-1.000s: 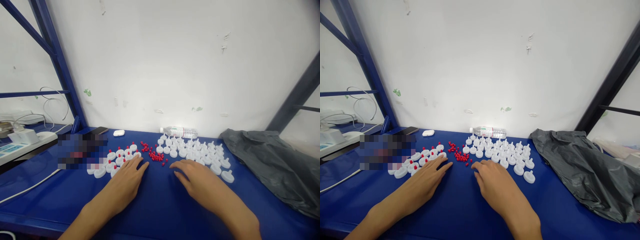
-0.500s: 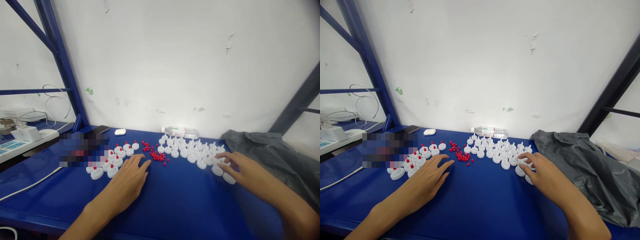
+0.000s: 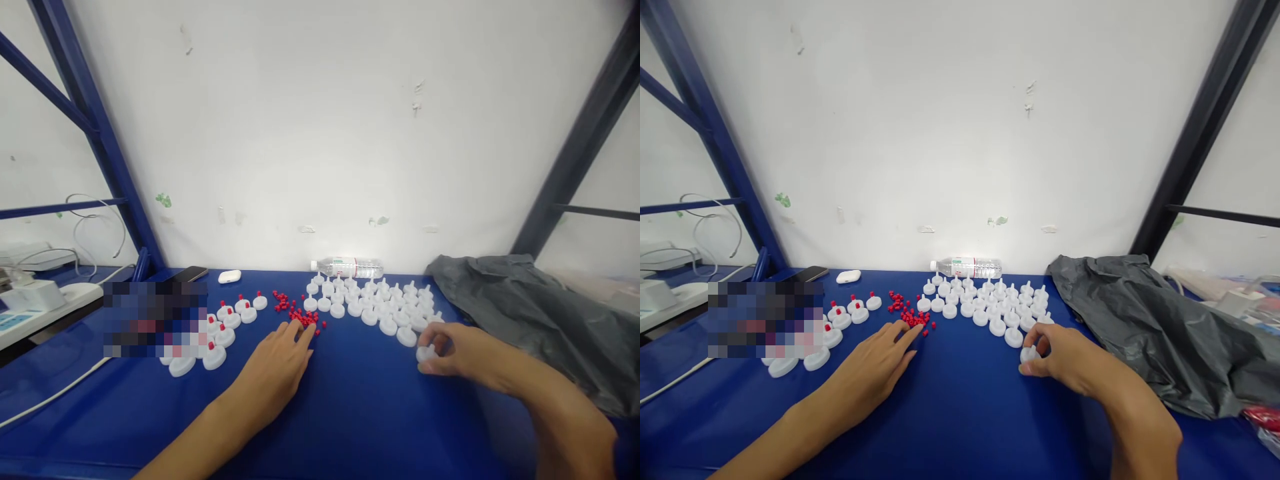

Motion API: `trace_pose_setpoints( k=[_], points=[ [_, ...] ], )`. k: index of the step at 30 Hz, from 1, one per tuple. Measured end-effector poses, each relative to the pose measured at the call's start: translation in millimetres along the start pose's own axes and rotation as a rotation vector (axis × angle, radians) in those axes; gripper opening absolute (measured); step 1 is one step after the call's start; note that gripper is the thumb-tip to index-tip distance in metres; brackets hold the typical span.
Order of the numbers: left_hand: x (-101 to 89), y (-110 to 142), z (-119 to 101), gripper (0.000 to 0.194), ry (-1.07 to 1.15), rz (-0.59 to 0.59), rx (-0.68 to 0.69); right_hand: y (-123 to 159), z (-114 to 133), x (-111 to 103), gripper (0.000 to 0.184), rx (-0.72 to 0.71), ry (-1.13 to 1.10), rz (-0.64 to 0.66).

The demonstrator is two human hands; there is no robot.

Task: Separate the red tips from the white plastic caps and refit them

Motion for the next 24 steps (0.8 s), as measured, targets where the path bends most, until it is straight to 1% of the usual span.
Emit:
trace_pose_setpoints(
  k=[5, 8, 10, 12, 15, 18, 21, 24],
  points=[
    [-2.0, -20, -9, 0.032, -0.031, -0.033, 0.05, 9, 15, 2, 0.022, -0.046, 0.0, 0.014],
    [1.2, -26, -9, 0.029, -0.011, -0.035, 0.057, 17, 37, -2, 0.025, -0.113, -0.023, 0.003],
    [2.5, -27, -4, 0.029, 0.03, -0.044, 0.037, 21, 55, -1, 0.024, -0.173, -0.032, 0.012],
    [2.5, -26, 4, 0.03, 0.106, -0.062, -0.007, 24, 73, 2, 0.02, -0.222, -0.031, 0.029],
    [-1.2, -18, 15, 0.025, 0.226, -0.105, -0.069, 27, 98, 8, 0.017, -0.304, -0.014, 0.026],
    [-3.5, -8, 17, 0.022, 0.274, -0.104, -0.074, 31, 120, 16, 0.017, -0.392, 0.017, 0.02],
    [-4.7, 1, 17, 0.025, 0.287, -0.108, -0.065, 38, 138, 24, 0.019, -0.446, 0.058, 0.005],
    [-10.5, 10, 21, 0.032, 0.376, -0.188, -0.066, 44, 154, 30, 0.022, -0.484, 0.065, -0.008]
  ],
)
Point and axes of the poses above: each hand's wrist, its own y-axis away from the middle knuckle, its own x-axis out of the palm, z = x × y, the point moved 9 cm from there along -y, towards the middle knuckle, and after that the axes turned 3 degrees about z, right-handed, at the moved point
